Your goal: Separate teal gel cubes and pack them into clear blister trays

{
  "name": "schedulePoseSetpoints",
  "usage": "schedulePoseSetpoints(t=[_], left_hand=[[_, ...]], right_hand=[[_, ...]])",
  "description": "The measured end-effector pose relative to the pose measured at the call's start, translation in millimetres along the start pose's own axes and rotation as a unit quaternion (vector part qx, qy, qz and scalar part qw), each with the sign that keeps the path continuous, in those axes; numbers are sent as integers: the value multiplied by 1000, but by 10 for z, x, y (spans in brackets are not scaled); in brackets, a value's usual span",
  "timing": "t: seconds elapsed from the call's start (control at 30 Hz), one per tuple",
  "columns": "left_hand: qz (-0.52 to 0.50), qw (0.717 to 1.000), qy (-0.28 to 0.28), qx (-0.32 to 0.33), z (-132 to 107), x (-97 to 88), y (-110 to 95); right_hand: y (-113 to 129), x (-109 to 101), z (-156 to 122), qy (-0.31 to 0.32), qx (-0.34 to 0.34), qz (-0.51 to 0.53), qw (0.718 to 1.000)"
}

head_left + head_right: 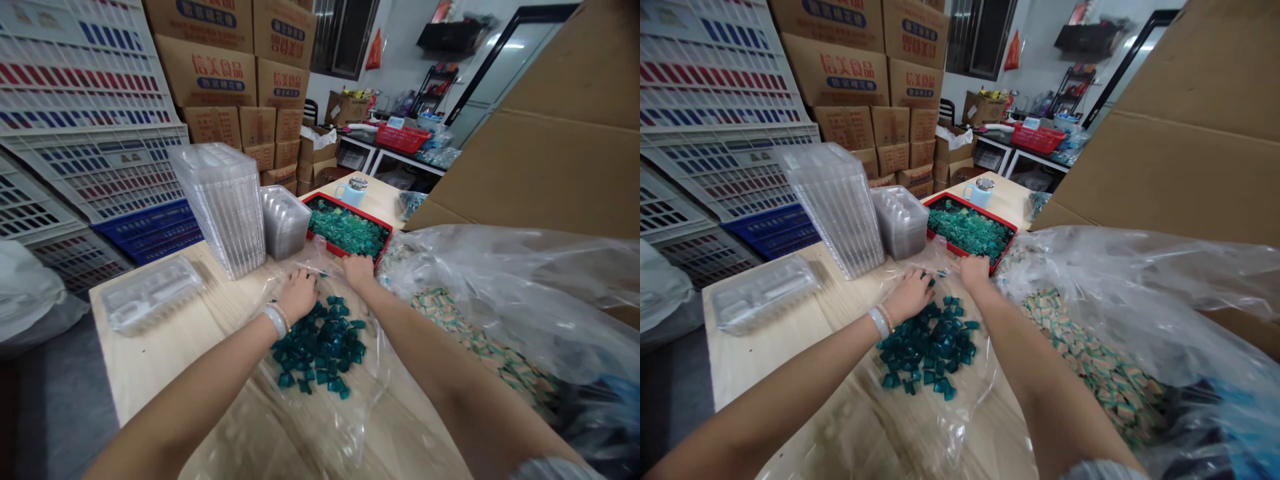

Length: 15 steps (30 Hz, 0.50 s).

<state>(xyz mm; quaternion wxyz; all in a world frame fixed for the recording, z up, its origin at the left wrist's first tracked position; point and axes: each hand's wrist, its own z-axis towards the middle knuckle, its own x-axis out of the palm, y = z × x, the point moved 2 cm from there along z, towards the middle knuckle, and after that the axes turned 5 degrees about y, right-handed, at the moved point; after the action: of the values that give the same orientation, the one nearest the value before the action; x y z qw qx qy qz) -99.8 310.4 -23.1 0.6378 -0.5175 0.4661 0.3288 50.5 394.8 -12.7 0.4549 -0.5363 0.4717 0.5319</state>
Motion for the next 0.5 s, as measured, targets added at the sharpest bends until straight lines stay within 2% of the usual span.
schedulePoseSetpoints(t=[0.07,0.13,0.17,0.2,0.27,0.3,0.33,0.4,0.5], left_hand=[[-82,997,0,13,-90,-126,-30],[-236,972,3,8,-153,-226,-106],[-336,942,12,-3,-175,-256,-166],[-440,897,30,-18,-193,-268,-243],[-621,779,81,-37,-228,-248,-437],[-678,727,104,-37,-249,-225,-538],[-711,692,122,-31,-272,-199,-629],[-736,662,139,-29,-322,-137,-754],[-761,631,129,-74,-392,-69,-793]], right_hand=[[-97,-182,-58,-25,1,13,1000],[-190,-378,-233,-64,-7,83,995],[-220,-461,-373,-86,-23,138,986],[-233,-526,-543,-108,-49,201,972],[-206,-578,-934,-128,-111,280,945],[-175,-564,-1126,-125,-132,290,940],[-140,-530,-1297,-120,-144,293,937],[-90,-428,-1543,-107,-136,317,932],[-90,-277,-1671,-100,-94,405,904]])
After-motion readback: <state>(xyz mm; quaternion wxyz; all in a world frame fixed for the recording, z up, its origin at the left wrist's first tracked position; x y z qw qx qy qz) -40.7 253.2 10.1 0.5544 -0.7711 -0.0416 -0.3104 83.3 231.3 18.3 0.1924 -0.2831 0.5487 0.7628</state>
